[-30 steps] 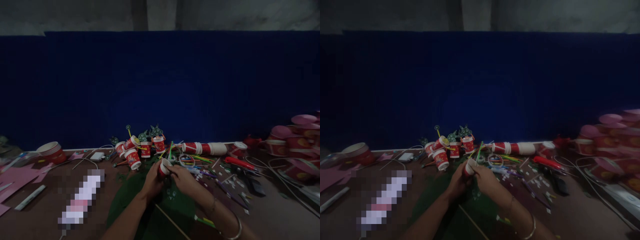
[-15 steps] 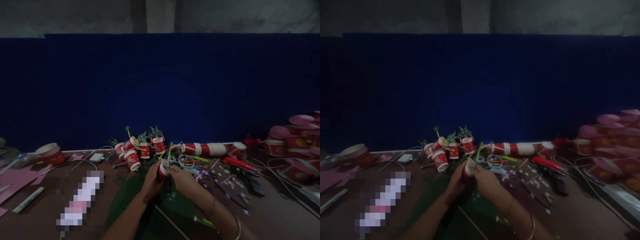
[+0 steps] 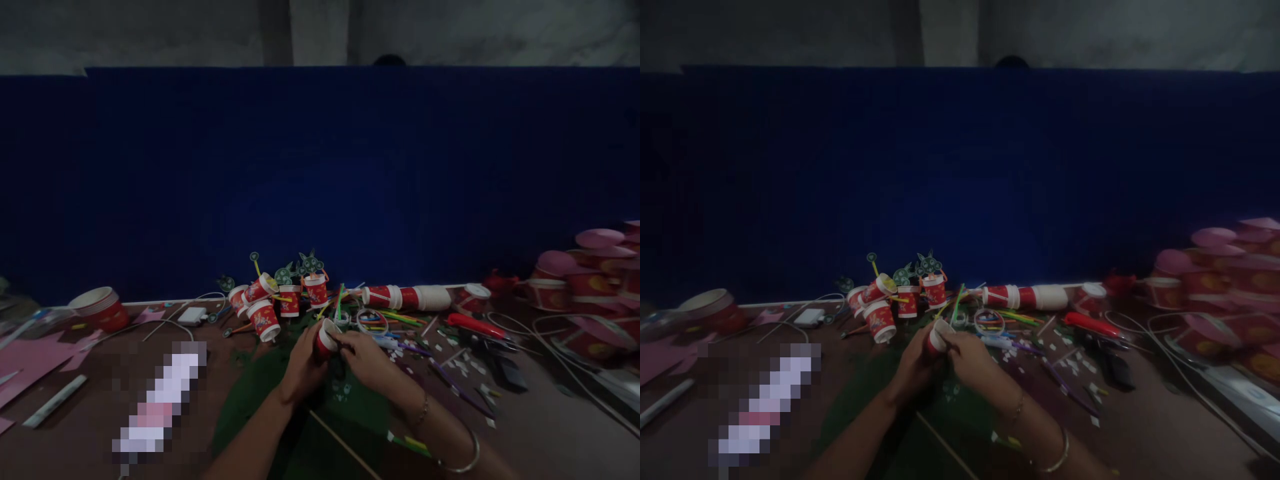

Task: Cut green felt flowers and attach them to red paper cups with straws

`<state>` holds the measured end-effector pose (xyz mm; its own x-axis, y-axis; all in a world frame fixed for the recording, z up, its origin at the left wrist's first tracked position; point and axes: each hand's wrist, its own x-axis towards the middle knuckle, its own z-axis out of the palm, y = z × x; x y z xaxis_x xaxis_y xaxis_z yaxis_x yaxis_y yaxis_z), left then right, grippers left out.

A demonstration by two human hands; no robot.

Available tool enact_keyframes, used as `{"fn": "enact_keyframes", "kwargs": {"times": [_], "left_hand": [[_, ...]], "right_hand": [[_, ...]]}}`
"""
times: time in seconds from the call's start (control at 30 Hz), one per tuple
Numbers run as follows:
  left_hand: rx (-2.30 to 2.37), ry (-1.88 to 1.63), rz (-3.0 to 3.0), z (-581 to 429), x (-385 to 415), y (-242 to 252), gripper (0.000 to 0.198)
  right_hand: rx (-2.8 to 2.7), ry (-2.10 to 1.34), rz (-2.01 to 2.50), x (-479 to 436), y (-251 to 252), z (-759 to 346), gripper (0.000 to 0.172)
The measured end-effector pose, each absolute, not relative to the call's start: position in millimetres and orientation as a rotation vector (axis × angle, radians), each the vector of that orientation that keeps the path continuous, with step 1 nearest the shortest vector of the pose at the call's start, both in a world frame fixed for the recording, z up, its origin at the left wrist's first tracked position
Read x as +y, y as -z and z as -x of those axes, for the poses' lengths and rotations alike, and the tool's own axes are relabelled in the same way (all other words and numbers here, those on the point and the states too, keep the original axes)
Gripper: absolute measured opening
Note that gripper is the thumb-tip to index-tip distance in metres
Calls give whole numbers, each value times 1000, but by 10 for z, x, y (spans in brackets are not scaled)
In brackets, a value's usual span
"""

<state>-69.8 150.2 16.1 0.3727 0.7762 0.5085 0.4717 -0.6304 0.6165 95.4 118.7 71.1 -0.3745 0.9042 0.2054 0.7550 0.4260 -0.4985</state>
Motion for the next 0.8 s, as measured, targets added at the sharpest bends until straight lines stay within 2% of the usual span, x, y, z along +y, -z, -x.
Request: {"fn": "enact_keyframes", "kwargs": {"times": [0.17,0.3,0.43,0.57,0.7,0.8], "left_hand": [[1064,-1155,-2300,703,1497,-172,67],[1095,-1145,-2293,712,1507,-156,67],[1066,-1138,-2309,706,1509,-137,66],[1127,-1115,-2243,695,1505,-134,68],[1063,-1140,-2284,696,1493,-150,69],[1060,-1154,-2274,698,1484,-165,69]], "right_hand": [[-2243,-383,1506,1184,-664,-924,53],[-2247,-423,1487,1170,-674,-910,47],[-2320,-384,1529,1175,-752,-949,54],[-2280,-486,1414,1187,-787,-980,45],[-2322,-351,1535,1156,-744,-938,57],[-2342,-381,1536,1151,-738,-926,52]]}}
